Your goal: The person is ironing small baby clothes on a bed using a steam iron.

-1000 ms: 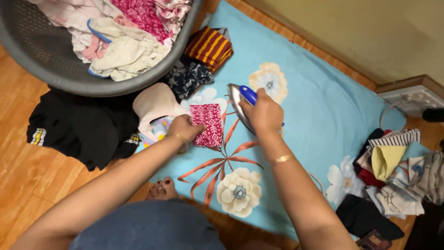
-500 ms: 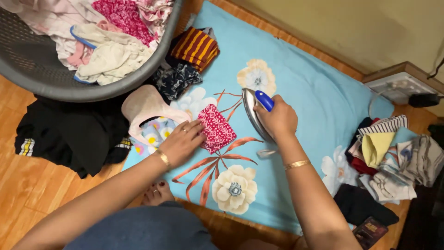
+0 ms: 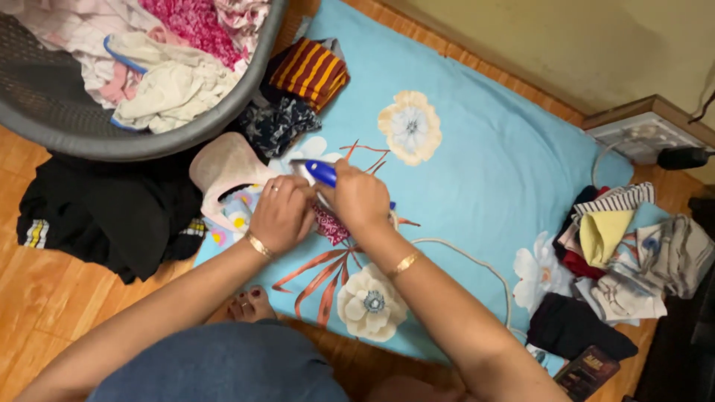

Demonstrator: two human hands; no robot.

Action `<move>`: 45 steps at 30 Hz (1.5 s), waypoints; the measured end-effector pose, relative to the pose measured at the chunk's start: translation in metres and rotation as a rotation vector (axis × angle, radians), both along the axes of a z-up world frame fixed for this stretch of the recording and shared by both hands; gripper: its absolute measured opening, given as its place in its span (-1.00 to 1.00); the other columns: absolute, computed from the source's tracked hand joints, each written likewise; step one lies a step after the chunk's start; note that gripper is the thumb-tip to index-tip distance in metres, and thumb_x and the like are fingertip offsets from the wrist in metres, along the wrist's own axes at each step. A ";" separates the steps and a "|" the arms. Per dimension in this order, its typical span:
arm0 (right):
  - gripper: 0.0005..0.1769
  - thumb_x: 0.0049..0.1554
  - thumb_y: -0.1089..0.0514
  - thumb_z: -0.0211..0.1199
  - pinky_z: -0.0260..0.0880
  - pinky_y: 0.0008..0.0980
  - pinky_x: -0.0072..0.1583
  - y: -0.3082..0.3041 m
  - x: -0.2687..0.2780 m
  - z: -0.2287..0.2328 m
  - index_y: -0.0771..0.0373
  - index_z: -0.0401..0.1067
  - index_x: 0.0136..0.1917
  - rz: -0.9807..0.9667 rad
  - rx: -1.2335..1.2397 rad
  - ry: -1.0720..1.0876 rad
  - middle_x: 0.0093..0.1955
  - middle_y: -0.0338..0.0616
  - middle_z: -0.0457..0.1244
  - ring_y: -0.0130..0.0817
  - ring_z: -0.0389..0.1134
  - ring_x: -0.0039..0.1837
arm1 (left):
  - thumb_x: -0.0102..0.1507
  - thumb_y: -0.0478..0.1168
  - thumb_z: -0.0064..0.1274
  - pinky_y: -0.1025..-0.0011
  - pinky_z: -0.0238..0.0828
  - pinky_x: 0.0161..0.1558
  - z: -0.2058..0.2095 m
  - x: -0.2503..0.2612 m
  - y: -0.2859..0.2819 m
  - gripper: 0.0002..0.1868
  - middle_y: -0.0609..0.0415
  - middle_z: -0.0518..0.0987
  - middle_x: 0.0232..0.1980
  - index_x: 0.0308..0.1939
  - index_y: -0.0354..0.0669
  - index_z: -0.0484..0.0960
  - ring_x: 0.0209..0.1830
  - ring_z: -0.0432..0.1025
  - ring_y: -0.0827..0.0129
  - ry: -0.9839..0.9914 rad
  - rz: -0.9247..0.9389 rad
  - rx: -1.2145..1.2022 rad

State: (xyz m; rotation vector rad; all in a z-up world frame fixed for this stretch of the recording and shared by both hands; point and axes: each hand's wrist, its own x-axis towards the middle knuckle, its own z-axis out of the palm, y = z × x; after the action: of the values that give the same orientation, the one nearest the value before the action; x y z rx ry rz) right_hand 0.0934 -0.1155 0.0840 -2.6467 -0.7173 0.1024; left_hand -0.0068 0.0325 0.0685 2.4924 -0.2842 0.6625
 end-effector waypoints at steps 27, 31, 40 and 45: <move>-0.41 -0.04 -0.35 0.41 0.44 0.04 0.03 -0.079 0.075 0.027 0.16 0.50 -0.01 -0.511 -0.234 0.165 -0.11 0.11 0.42 0.14 0.45 0.00 | 0.18 -0.24 0.01 0.01 0.00 0.52 -0.012 0.036 0.023 -0.39 -0.20 0.22 0.55 0.32 -0.34 0.39 0.58 0.10 0.05 0.140 -0.167 0.261; -0.39 0.01 -0.39 0.35 0.45 0.03 0.04 -0.075 0.081 0.030 0.18 0.50 -0.01 -0.480 -0.277 0.175 -0.11 0.12 0.43 0.14 0.46 0.00 | 0.21 -0.27 0.08 0.10 0.10 0.48 -0.027 0.105 0.025 -0.32 -0.36 0.17 0.53 0.41 -0.36 0.27 0.53 0.12 -0.14 0.131 -0.016 -0.220; -0.35 0.00 -0.40 0.35 0.46 0.01 0.03 -0.074 0.085 0.035 0.19 0.50 0.03 -0.492 -0.341 0.202 -0.09 0.12 0.43 0.13 0.47 0.00 | 0.13 -0.33 0.18 0.25 0.48 0.10 -0.046 0.125 0.035 -0.21 -0.19 0.36 0.31 0.45 -0.13 0.28 -0.01 0.53 0.13 0.434 0.271 -0.731; -0.38 0.01 -0.37 0.39 0.45 0.00 0.06 -0.070 0.082 0.038 0.18 0.51 0.05 -0.481 -0.284 0.178 -0.07 0.13 0.43 0.13 0.46 0.02 | 0.16 -0.37 0.13 0.17 0.44 0.09 0.057 0.068 0.038 -0.45 -0.15 0.46 0.25 0.25 -0.17 0.44 0.08 0.48 0.04 0.094 0.109 -0.319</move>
State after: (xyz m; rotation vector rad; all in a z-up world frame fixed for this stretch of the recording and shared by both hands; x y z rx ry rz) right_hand 0.1754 -0.1851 0.1222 -2.9482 0.0043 0.3190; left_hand 0.0610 0.0704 0.1252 2.2350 -0.0056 0.5811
